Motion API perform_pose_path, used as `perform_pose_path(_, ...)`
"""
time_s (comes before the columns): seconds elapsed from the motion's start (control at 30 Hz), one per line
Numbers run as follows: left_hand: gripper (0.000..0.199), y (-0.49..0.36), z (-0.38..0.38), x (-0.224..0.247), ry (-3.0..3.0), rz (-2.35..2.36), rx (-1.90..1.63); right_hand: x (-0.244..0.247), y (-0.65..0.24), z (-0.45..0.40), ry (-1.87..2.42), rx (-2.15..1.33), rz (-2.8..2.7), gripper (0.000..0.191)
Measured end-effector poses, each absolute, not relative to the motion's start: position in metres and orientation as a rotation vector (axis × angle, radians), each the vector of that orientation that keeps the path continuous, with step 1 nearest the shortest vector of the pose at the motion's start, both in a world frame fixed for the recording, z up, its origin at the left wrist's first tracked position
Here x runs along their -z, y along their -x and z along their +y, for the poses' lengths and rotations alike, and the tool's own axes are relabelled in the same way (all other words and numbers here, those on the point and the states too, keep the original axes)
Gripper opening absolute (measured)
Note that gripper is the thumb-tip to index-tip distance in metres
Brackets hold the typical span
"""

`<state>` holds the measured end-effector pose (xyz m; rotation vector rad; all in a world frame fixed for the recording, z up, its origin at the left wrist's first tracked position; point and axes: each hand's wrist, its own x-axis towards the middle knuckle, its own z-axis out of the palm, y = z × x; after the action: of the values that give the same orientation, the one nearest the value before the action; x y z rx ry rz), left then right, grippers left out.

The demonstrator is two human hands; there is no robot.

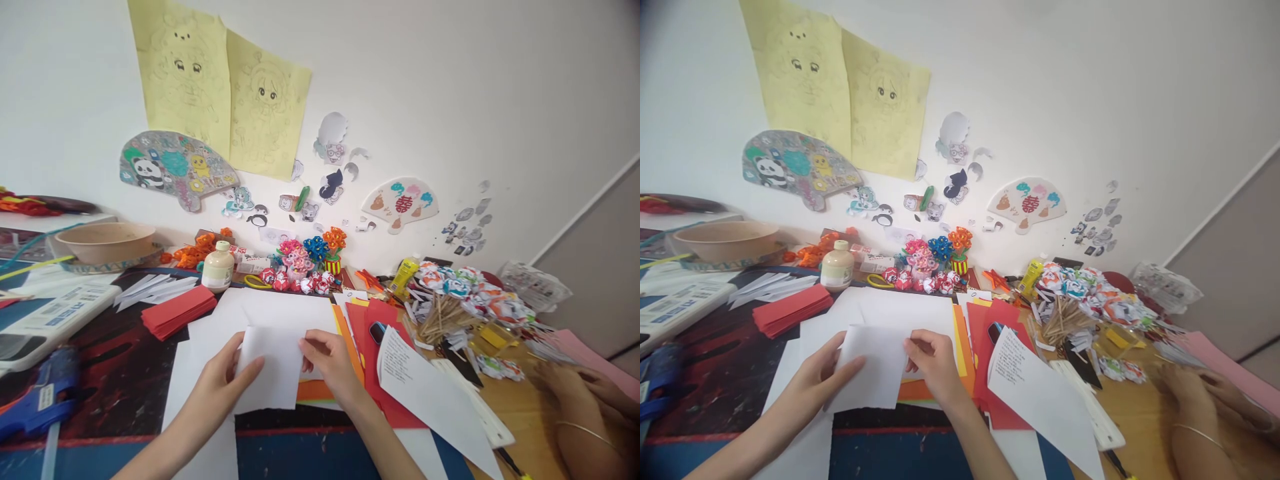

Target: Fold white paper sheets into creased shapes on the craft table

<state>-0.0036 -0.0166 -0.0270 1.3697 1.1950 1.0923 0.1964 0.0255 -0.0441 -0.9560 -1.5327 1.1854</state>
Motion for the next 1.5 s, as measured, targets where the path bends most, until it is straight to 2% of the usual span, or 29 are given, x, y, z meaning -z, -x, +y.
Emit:
perform_pose_path(0.5, 0.056, -0.0015, -0.0161, 0.029, -1.314, 1.241, -1.198, 0.0366, -0.1963, 0.0222, 0.963, -1.199, -1.545, 0.031)
perform_pose_path(0.87, 0.047, 0.0016, -0.0171, 0.025, -1.32, 1.259, -1.187, 0.0371, -0.1967, 0.0222, 0.963, -1.217, -1.532, 0.032)
perform_pose_path(1.27, 0.057, -0.0009, -0.0163, 0.0272, -1.303, 1.227, -1.191, 0.0351, -0.1981, 0.0227, 0.929, -1.212, -1.575, 0.032)
perform_pose_path(1.5, 0.048, 0.0083, -0.0103, 0.0306, -1.344, 1.221, -1.173, 0.0392, -0.1985, 0.0241, 0.947, -1.186, -1.566, 0.033)
